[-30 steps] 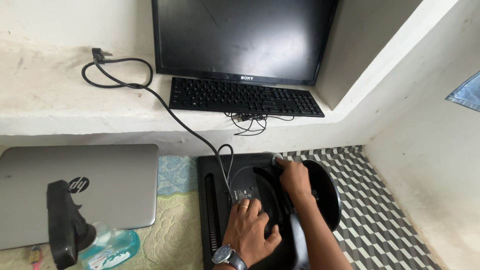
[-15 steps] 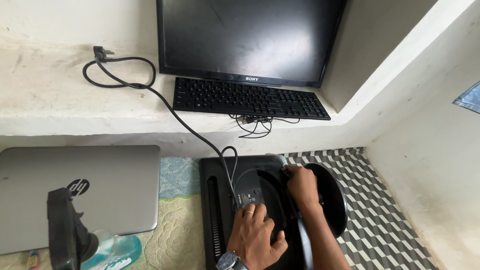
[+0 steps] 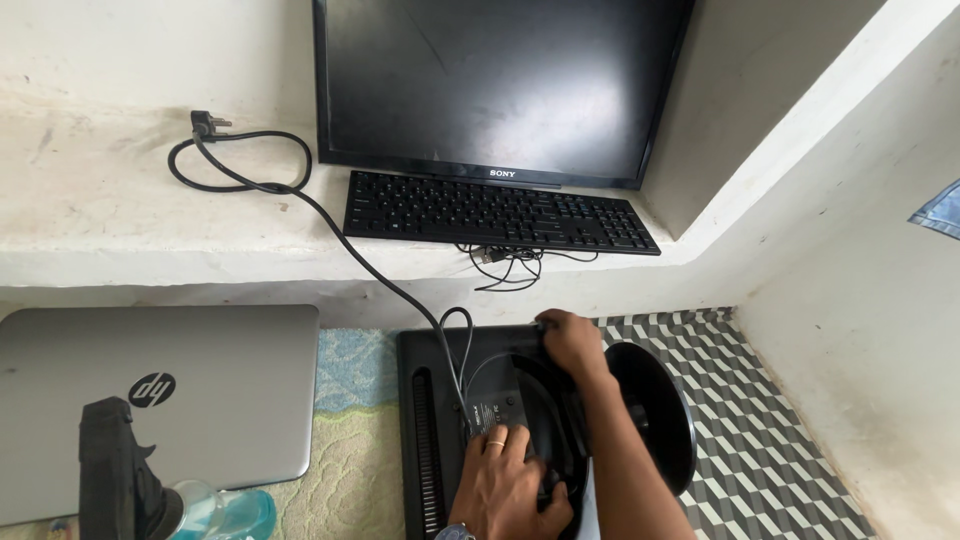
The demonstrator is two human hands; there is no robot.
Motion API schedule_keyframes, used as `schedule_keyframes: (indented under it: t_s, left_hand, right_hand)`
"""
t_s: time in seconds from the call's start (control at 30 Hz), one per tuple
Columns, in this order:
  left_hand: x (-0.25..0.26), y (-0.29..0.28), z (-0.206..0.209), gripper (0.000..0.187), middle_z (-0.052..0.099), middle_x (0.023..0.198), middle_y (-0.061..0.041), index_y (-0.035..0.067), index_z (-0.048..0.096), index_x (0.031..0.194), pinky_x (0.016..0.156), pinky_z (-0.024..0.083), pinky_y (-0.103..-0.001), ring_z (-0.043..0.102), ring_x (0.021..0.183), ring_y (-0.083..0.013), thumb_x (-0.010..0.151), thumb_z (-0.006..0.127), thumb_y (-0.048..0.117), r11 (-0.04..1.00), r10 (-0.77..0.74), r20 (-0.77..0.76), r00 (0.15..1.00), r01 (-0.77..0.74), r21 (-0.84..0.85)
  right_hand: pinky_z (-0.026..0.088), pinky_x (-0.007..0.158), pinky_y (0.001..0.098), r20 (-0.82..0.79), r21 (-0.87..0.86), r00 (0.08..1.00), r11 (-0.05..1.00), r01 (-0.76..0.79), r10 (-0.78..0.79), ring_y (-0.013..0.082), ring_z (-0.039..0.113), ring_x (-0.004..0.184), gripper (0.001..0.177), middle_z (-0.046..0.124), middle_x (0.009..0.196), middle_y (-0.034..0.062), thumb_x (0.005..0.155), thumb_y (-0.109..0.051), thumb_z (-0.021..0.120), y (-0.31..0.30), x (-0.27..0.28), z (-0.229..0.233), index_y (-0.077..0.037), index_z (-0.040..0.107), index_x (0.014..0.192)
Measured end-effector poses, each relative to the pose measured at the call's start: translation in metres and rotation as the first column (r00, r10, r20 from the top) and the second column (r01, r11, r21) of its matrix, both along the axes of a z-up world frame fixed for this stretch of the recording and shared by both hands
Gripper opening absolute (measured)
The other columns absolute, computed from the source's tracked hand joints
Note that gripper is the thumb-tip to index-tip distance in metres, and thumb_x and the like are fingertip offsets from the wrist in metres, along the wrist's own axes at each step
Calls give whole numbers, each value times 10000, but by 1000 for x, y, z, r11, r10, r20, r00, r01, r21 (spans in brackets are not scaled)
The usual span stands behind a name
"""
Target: The person wipes the back and front of a small monitor with a cloth, then lifts and repositions it on the table. A spray bottle, laptop, and keyboard are visible nearby.
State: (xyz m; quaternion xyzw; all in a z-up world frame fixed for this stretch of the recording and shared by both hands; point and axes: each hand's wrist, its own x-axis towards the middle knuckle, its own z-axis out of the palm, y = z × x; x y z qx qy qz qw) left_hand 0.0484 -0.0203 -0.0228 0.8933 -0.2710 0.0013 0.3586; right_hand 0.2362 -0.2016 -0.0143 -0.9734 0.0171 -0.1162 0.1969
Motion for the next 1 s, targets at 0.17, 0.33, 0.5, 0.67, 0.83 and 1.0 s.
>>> schedule_keyframes:
  t_s: [0.17, 0.33, 0.5, 0.67, 0.83, 1.0]
  left_hand:
    - [-3, 1, 6, 439, 562, 1068, -303, -45, 756, 770, 964, 396, -601, 514, 1134, -469, 799, 672, 385, 999, 30, 5, 1000, -29, -30]
    - [-10, 9, 11, 429, 583, 989, -241, -42, 745, 837, 938, 399, -549, 524, 1073, -379, 878, 603, 361, 999, -27, 32, 999, 28, -24]
    - [-9, 10, 17, 433, 582, 988, -250, -55, 749, 769, 858, 406, -526, 516, 1040, -386, 866, 626, 349, 995, 12, 110, 994, -1, -101]
    - [-13, 12, 18, 399, 590, 990, -207, -41, 724, 714, 877, 419, -502, 534, 1052, -347, 862, 632, 318, 997, 23, 117, 993, -13, -81]
    - [-15, 9, 15, 384, 604, 957, -188, -31, 716, 684, 884, 429, -505, 552, 1014, -336, 855, 632, 304, 986, 76, 196, 978, -44, -161]
    - [-14, 10, 9, 386, 608, 947, -184, -20, 712, 691, 873, 438, -502, 560, 1003, -332, 910, 591, 274, 984, 67, 182, 981, -35, -176]
  right_hand:
    - [569, 917, 441, 70, -10, 962, 965, -262, 262, 375, 735, 915, 407, 757, 991, 181, 793, -44, 546, 57, -25, 20, -160, 796, 1094]
    - [537, 973, 439, 51, -25, 895, 896, -443, 444, 366, 683, 1077, 440, 734, 1139, 166, 819, -48, 542, 92, -49, 31, -104, 739, 1208]
    - [343, 1181, 452, 79, -189, 876, 870, -456, 476, 330, 462, 1412, 431, 580, 1471, 131, 988, -270, 528, 89, -79, 32, -84, 638, 1361]
    - [189, 1211, 489, -79, -346, 961, 897, -274, 263, 315, 259, 1502, 688, 336, 1605, 94, 993, -584, 433, 73, -95, 35, -142, 409, 1520]
    - [283, 1187, 464, -123, -292, 988, 948, -127, 94, 328, 242, 1513, 815, 281, 1642, 79, 926, -666, 464, 49, -111, 41, -157, 348, 1552]
    - [475, 1097, 449, -234, -146, 959, 981, 130, -162, 377, 442, 1409, 901, 299, 1648, 201, 925, -665, 436, 48, -107, 41, -75, 293, 1590]
